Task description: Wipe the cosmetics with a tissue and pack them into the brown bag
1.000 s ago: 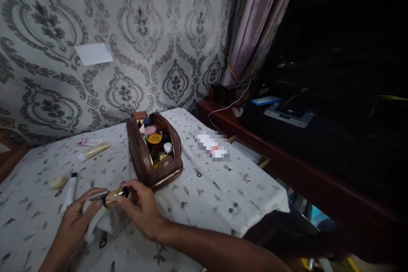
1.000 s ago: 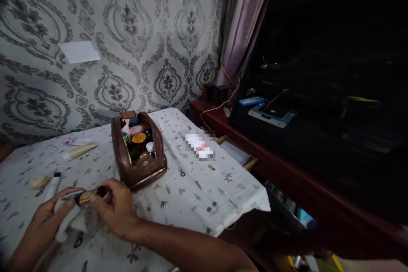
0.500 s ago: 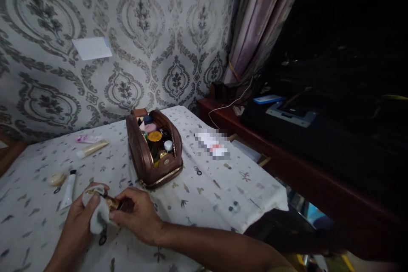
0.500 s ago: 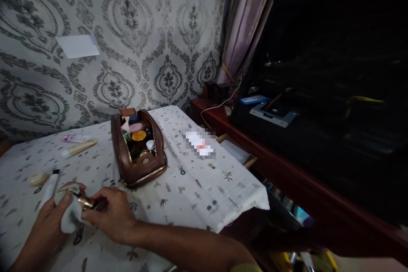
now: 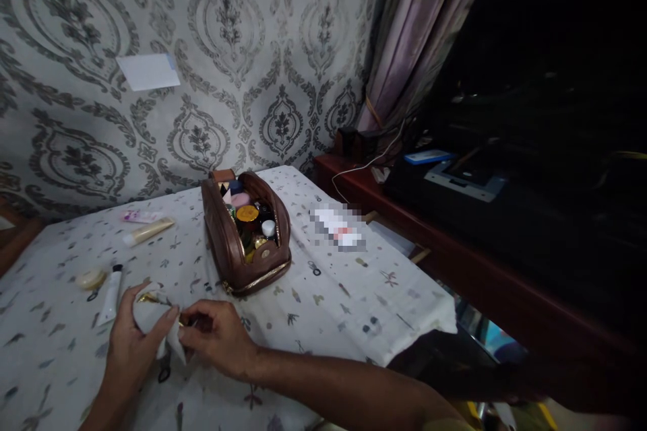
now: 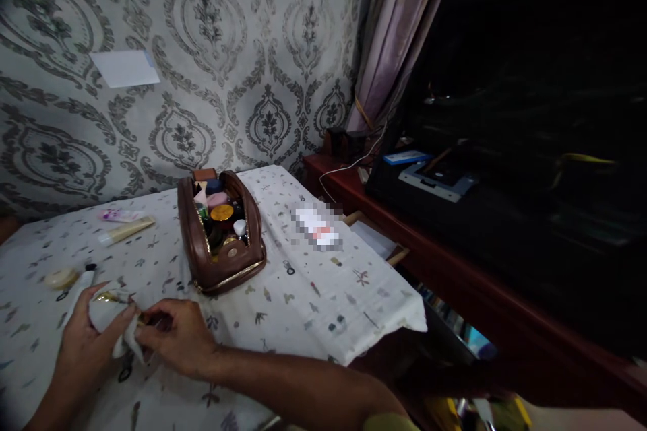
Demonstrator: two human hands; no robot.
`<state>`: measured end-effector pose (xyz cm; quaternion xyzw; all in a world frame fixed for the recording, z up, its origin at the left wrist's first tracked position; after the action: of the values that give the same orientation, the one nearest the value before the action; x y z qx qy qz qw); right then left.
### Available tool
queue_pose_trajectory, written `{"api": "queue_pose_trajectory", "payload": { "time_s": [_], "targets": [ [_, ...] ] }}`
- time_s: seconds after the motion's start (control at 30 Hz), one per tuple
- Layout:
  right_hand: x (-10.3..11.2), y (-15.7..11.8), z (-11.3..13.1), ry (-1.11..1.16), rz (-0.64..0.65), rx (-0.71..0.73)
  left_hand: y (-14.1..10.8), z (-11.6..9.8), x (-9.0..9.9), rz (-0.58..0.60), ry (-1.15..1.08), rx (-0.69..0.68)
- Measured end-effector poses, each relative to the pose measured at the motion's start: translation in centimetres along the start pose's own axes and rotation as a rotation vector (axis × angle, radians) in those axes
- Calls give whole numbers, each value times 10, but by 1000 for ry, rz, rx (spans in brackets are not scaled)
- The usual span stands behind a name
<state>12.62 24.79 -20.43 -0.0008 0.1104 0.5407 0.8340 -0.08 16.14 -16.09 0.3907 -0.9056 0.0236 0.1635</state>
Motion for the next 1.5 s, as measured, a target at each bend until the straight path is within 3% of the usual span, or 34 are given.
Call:
{"api": "queue_pose_trajectory", "payload": {
  "time_s": [0.1, 0.33, 0.5, 0.6, 0.73, 0.83, 1.07, 1.23, 1.4, 1.5],
  "targets": [
    [0, 1, -6, -8, 11, -36, -2, -4, -3, 53, 125, -39],
    [-7, 2, -20, 86, 42, -130, -2, -7, -2, 110, 171, -97],
    [-21, 4, -21, 319, 155, -153, 0, -1, -9, 156, 97, -66],
    [-19, 6, -18, 379, 133, -134, 0, 5, -20, 200, 13, -82],
    [-14, 8, -22, 353, 98, -146, -1, 9, -37, 302, -7, -105],
    [-10, 7, -21, 210, 104, -163, -3, 12, -37, 316, 78, -84],
    [-1, -3, 33, -424, 37, 103, -11, -7, -30, 264, 341, -247],
    [14, -14, 58, -421, -120, 152, -19, -33, -31, 215, 419, -477],
    [10, -14, 85, -434, 2, 228, -39, -58, -50, 272, 505, -776],
    [7, -19, 101, -542, 89, 260, -53, -61, -53, 195, 554, -890]
  ]
}}
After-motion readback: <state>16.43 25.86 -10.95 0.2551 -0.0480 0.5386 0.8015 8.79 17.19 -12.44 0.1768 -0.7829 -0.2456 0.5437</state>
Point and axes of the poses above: each hand's wrist, its own y-axis towards the middle knuckle, its own x-axis out of the back of the hand, z = x × y, the point moved 10 cm from there along y, towards the middle knuckle, and after that the axes turned 14 degrees about z, right-handed, at the moved point
